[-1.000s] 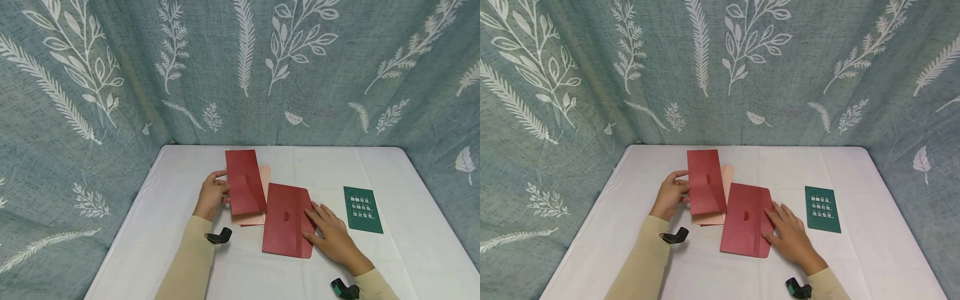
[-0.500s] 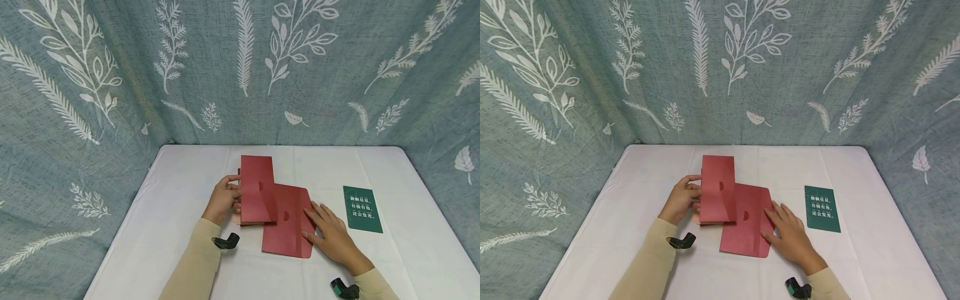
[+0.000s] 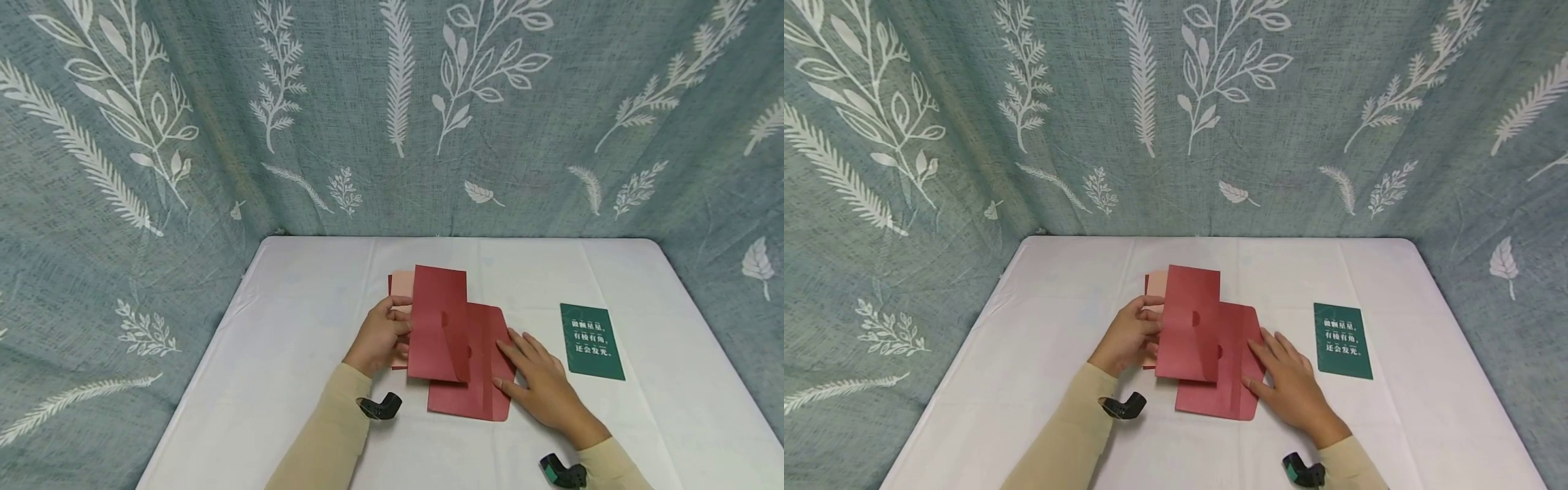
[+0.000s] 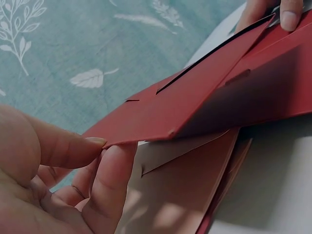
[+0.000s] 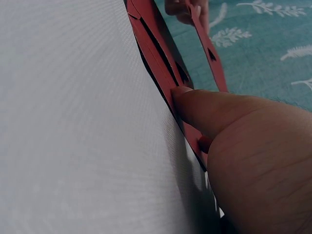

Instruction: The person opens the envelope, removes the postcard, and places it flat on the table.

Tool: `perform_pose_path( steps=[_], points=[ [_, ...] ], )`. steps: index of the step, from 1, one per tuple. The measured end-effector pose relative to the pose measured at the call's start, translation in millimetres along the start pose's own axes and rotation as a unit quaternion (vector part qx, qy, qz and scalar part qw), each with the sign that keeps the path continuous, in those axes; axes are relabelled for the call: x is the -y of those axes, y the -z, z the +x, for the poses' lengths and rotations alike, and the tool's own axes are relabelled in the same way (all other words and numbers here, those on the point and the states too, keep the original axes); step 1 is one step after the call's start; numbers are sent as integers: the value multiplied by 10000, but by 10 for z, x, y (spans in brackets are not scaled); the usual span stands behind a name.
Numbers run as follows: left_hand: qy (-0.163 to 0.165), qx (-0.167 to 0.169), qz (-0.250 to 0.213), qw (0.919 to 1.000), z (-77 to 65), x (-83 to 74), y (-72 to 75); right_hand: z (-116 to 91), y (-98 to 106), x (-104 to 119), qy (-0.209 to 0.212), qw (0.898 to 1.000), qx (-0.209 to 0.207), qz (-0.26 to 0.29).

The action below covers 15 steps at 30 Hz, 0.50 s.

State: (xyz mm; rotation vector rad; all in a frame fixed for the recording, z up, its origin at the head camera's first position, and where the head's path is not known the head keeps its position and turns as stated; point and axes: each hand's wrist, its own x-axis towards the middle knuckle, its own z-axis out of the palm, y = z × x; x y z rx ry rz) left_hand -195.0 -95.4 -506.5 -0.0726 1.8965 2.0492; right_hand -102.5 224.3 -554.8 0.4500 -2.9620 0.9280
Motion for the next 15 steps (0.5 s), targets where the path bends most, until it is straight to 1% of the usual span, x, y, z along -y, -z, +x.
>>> perform_pose_path(
  steps=[9,11,15],
  points=[
    [323,223,-228,9990,-52,68,-56,2,3,10,-22,10000,9,-39],
    [369,267,-173,9988,-57,86,-71,3,4,12,-29,10000,11,-34],
    [385,303,80,9988,-80,114,-108,3,3,14,-42,10000,26,-16]
  ],
)
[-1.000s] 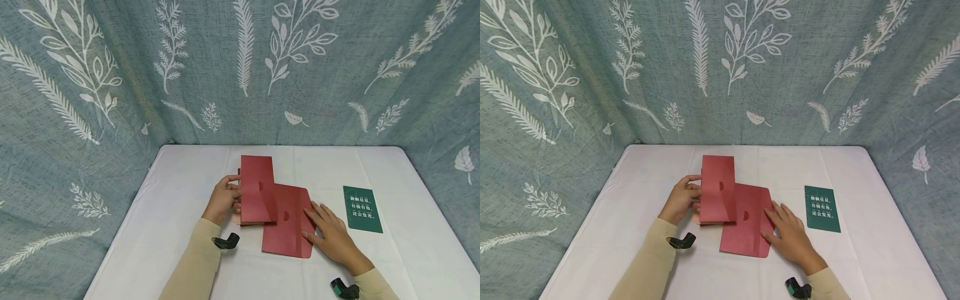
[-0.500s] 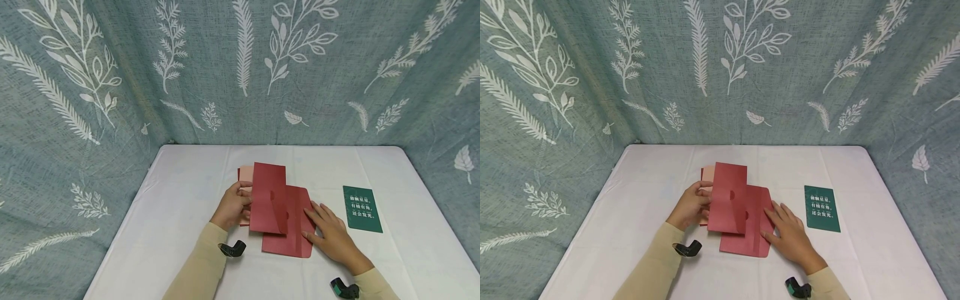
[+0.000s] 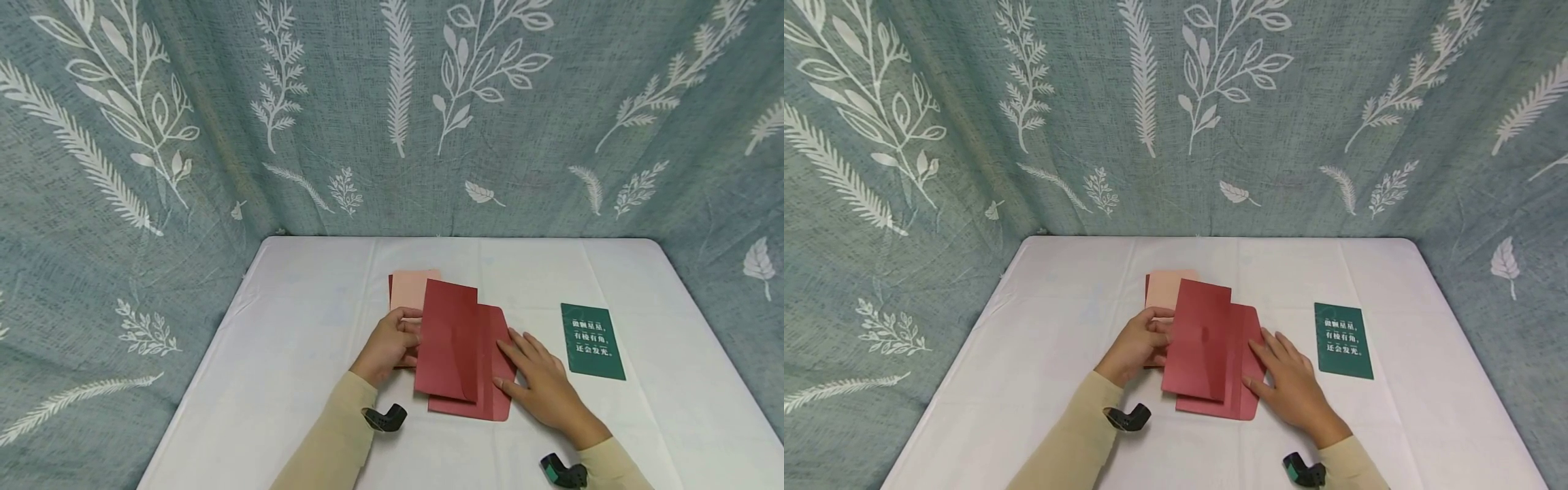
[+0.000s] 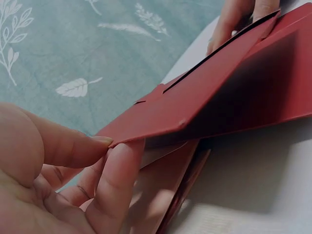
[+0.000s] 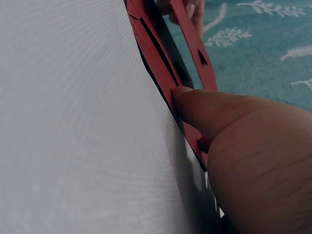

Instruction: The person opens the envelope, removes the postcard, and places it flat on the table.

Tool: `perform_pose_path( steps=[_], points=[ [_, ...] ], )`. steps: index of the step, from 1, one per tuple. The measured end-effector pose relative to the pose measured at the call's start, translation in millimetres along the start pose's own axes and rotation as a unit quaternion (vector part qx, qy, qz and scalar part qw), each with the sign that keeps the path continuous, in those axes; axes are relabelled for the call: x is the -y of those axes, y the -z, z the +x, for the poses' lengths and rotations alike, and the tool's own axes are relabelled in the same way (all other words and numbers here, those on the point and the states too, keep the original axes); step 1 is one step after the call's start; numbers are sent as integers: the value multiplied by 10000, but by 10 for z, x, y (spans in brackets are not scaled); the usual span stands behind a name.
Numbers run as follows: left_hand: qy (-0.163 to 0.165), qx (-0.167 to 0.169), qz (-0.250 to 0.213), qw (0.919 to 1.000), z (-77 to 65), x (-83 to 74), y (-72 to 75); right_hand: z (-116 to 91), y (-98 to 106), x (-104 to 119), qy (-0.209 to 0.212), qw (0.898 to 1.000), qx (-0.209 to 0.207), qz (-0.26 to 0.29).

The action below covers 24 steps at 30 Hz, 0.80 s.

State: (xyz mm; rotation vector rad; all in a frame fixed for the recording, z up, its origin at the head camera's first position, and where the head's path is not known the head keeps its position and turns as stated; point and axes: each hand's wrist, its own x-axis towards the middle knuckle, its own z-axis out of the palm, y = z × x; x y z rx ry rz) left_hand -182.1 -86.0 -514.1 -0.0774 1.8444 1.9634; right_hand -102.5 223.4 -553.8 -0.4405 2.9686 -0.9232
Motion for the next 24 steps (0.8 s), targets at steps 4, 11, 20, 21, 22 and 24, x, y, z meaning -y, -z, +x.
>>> perform_pose_path(
  steps=[4,11,20,21,22,24],
  points=[
    [-53,83,81,9999,-19,20,-38,-1,1,-4,7,10000,-3,7],
    [-98,133,121,9998,-37,52,-93,-3,9,-10,56,10000,-36,30],
    [-3,4,188,9998,-71,46,-149,-1,-3,-25,71,10000,-34,27],
    [-7,-17,246,9997,-76,45,-151,-1,-2,-24,76,10000,-38,36],
    [-16,-48,350,9994,-81,44,-150,-1,0,-23,79,10000,-41,42],
    [-52,-138,641,9978,-91,39,-147,-1,6,-17,81,9999,-46,51]
  ],
)
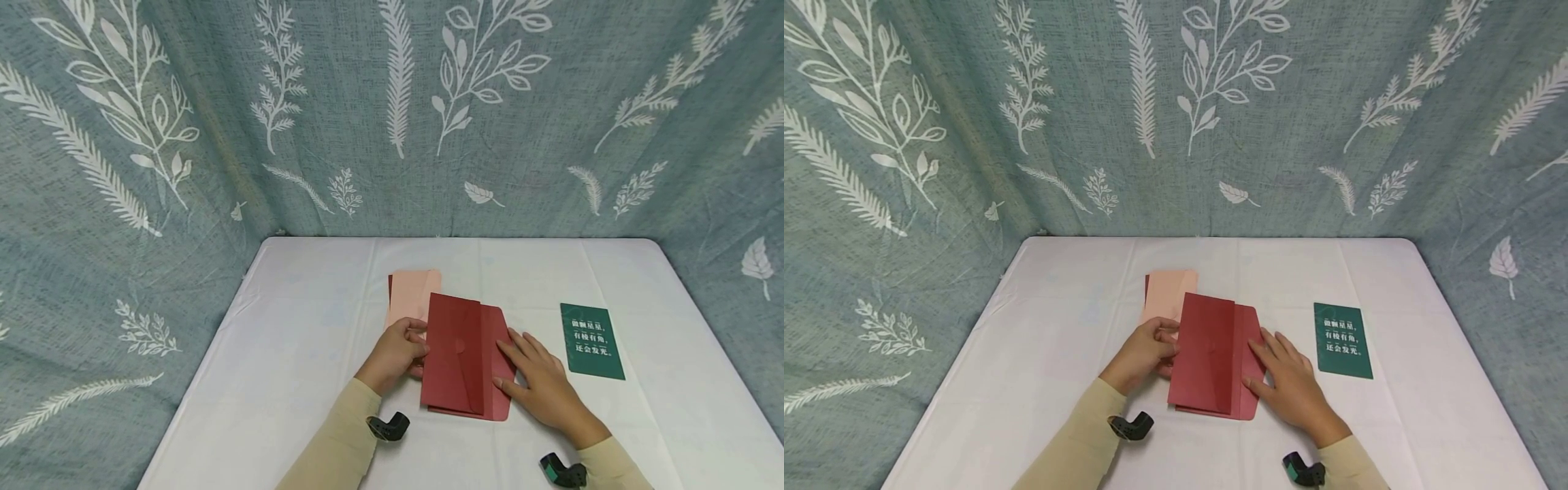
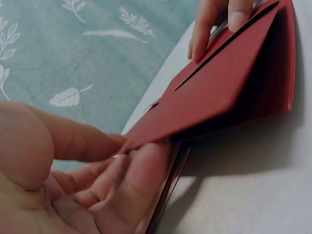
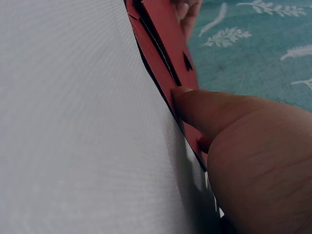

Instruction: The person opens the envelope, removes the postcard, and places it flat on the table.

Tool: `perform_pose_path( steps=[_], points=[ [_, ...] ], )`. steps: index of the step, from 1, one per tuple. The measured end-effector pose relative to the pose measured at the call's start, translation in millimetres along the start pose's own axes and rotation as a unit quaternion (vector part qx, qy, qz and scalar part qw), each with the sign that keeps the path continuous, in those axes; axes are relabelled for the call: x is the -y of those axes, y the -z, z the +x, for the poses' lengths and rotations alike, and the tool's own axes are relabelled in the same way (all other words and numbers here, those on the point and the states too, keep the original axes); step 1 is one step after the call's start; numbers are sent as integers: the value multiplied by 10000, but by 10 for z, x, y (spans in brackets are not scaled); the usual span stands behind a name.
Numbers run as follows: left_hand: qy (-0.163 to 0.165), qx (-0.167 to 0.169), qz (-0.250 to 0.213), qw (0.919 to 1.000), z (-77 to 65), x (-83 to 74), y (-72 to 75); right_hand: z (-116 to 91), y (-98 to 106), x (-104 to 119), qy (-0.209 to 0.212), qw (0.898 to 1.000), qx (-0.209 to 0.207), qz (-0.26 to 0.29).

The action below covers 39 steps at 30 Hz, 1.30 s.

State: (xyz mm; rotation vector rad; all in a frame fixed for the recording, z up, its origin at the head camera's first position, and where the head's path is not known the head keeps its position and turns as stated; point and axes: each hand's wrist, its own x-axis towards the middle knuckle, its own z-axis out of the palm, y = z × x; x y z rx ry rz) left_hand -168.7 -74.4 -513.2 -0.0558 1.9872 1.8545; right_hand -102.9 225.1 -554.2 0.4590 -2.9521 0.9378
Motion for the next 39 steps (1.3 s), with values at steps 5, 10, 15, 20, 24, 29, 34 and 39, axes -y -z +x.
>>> perform_pose_path(
  steps=[5,10,15,20,24,29,34,39],
  points=[
    [27,-175,543,9984,-29,-35,26,3,14,22,-33,10000,26,-11],
    [-314,-275,1458,9884,-25,-91,53,2,10,18,-54,10000,15,-43],
    [-1389,-269,2547,9566,18,-103,61,-1,-10,1,-26,10000,7,-15],
    [-2043,110,3090,9288,40,-68,44,-6,-12,6,-18,10000,-9,-40],
    [-1976,491,3590,9108,65,-17,32,-3,-1,13,-15,10000,-29,-34],
    [-1608,1036,4276,8835,81,79,25,10,-5,18,-29,10000,3,-48],
    [-1530,1161,4655,8639,95,144,12,12,-10,15,-39,10000,5,-76],
    [-1543,1195,4692,8613,90,152,3,2,-4,30,-102,9999,31,-26]
  ],
)
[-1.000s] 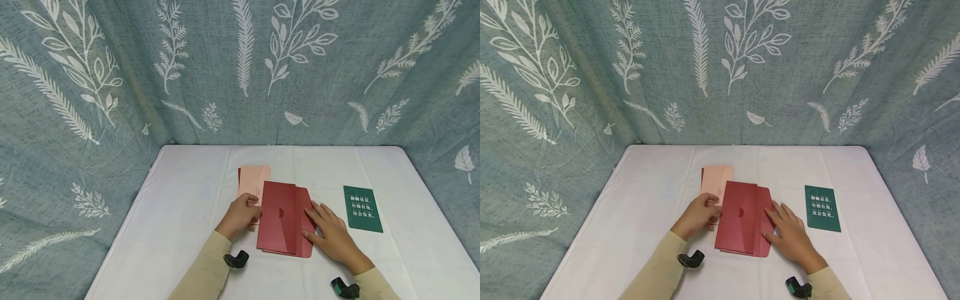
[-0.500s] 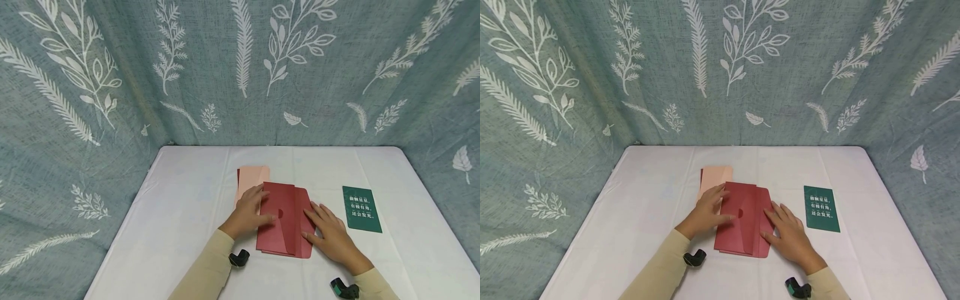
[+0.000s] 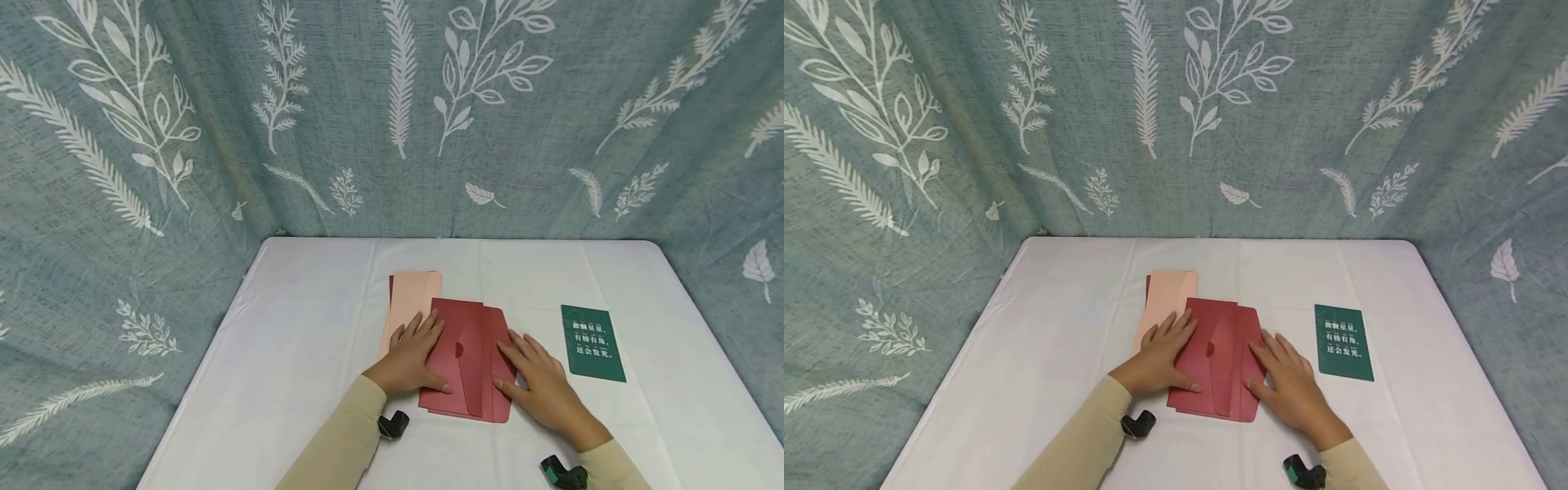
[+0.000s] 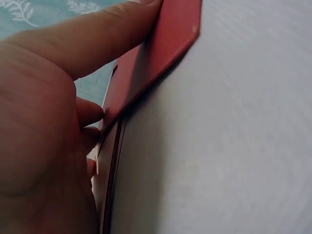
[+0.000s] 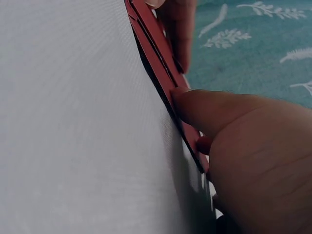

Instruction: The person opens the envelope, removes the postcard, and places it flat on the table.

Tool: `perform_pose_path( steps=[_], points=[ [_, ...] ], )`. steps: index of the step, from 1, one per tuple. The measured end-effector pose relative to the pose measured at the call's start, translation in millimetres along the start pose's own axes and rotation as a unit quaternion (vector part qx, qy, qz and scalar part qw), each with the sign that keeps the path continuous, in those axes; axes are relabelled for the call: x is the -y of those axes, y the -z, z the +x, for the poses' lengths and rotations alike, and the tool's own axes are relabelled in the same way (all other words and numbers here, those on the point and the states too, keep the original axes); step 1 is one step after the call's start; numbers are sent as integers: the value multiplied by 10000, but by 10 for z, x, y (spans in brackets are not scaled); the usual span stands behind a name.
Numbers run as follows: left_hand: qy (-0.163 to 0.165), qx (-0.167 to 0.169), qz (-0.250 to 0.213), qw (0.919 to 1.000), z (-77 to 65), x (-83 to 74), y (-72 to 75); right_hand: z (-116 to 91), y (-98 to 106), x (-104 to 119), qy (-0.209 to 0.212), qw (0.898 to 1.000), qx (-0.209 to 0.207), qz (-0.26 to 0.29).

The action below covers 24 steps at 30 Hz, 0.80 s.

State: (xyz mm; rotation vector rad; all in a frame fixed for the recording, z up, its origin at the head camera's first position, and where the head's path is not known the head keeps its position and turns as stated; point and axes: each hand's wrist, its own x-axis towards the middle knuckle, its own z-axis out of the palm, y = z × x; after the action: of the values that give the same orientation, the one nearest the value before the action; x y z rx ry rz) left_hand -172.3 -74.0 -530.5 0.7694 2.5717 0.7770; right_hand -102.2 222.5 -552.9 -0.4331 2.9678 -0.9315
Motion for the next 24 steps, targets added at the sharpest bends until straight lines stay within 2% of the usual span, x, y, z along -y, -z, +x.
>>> perform_pose_path(
  steps=[4,9,13,17,21,24],
  points=[
    [-2,24,29,10000,-9,2,-1,-1,12,41,26,10000,-69,-37],
    [-28,40,113,9999,-14,10,6,55,20,146,252,9983,-431,-297],
    [-13,52,152,9999,-17,14,13,164,-8,266,415,9977,-531,-103],
    [22,72,200,9998,-10,10,9,288,-87,359,484,9985,-255,36],
    [13,89,184,9998,2,7,-1,378,-183,407,445,9985,299,-131],
    [-24,106,174,9998,7,8,-4,426,-238,421,391,9973,549,-288]
  ],
)
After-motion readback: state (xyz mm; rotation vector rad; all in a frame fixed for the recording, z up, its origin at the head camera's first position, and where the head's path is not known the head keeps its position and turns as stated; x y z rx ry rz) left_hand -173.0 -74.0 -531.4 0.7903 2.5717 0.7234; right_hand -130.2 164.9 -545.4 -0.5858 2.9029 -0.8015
